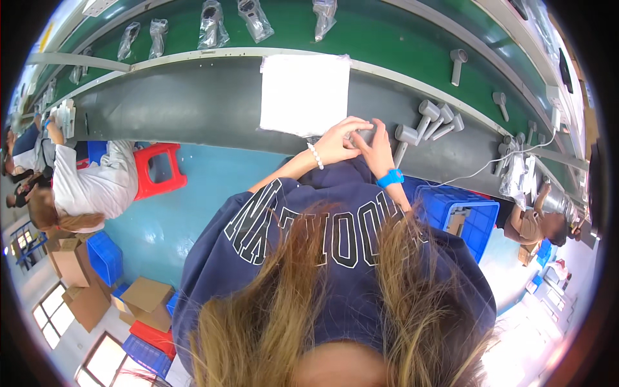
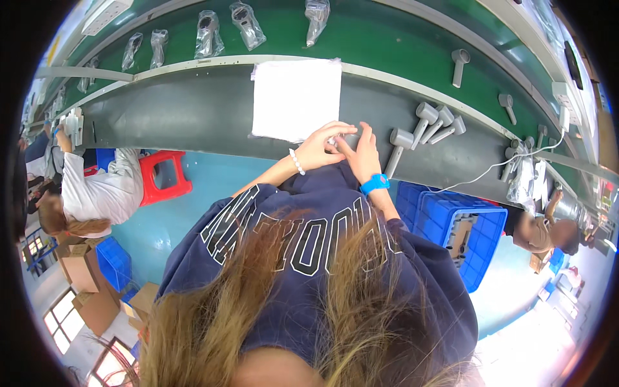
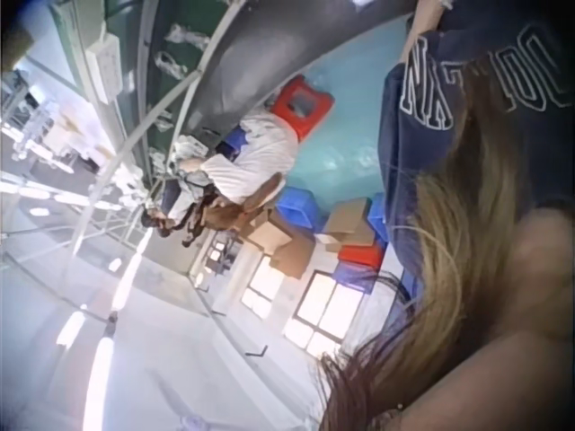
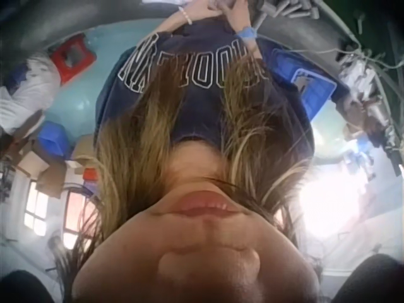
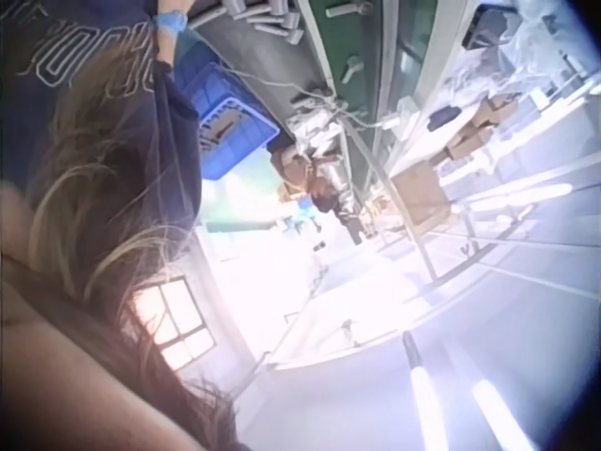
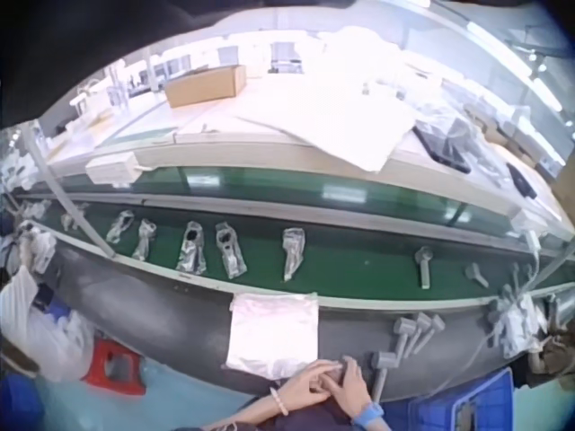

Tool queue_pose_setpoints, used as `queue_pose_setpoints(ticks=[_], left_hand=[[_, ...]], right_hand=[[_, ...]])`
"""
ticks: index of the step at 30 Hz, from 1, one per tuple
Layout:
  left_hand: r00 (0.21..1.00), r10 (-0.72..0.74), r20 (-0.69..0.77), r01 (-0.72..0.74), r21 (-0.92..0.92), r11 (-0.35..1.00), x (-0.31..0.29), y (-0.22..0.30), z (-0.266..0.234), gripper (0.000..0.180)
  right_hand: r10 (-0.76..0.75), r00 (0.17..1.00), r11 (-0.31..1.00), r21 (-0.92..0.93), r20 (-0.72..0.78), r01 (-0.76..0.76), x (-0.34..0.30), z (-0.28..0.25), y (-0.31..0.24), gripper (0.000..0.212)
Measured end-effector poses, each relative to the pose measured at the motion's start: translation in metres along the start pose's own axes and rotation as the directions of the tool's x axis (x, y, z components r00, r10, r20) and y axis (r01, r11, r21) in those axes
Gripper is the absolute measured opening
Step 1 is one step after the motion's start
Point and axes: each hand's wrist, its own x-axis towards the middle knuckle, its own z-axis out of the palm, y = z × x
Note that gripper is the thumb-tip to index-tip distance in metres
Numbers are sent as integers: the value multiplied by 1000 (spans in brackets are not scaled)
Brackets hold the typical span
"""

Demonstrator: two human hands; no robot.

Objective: Packing individual grey industrial components into plastic bags on a conveyor belt.

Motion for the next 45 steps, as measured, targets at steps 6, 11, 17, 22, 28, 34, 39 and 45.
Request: queue_pose_setpoints(ticks=[6,11,17,22,28,34,39,45], left_hand=[[976,-210,-50,63,-863,500,7,-17,-15,59],[952,-270,-142,-67,-961,268,18,-35,-37,60],[992,-121,-29,110,658,745,-19,-91,-56,39],[986,166,36,-100,912,397,-49,-100,-41,20],[996,90,-17,-14,943,334,-54,-105,-46,19],[986,164,5,-47,965,258,-50,-96,-46,21],[983,171,67,-113,955,273,-54,-99,-47,17],[986,167,-3,-71,898,435,-42,-103,-42,24]], right_hand=[[-386,907,905,259,168,337,20,-11,17,82],[-332,889,837,534,314,124,90,17,36,61],[10,969,778,607,248,-164,235,-2,22,47],[170,953,732,615,252,-293,342,-8,32,53],[177,977,910,358,118,-208,354,-9,39,64],[-43,987,998,45,153,36,261,-42,111,48],[186,852,756,-625,489,194,141,-62,140,50],[256,895,542,-820,366,180,94,-50,147,74]])
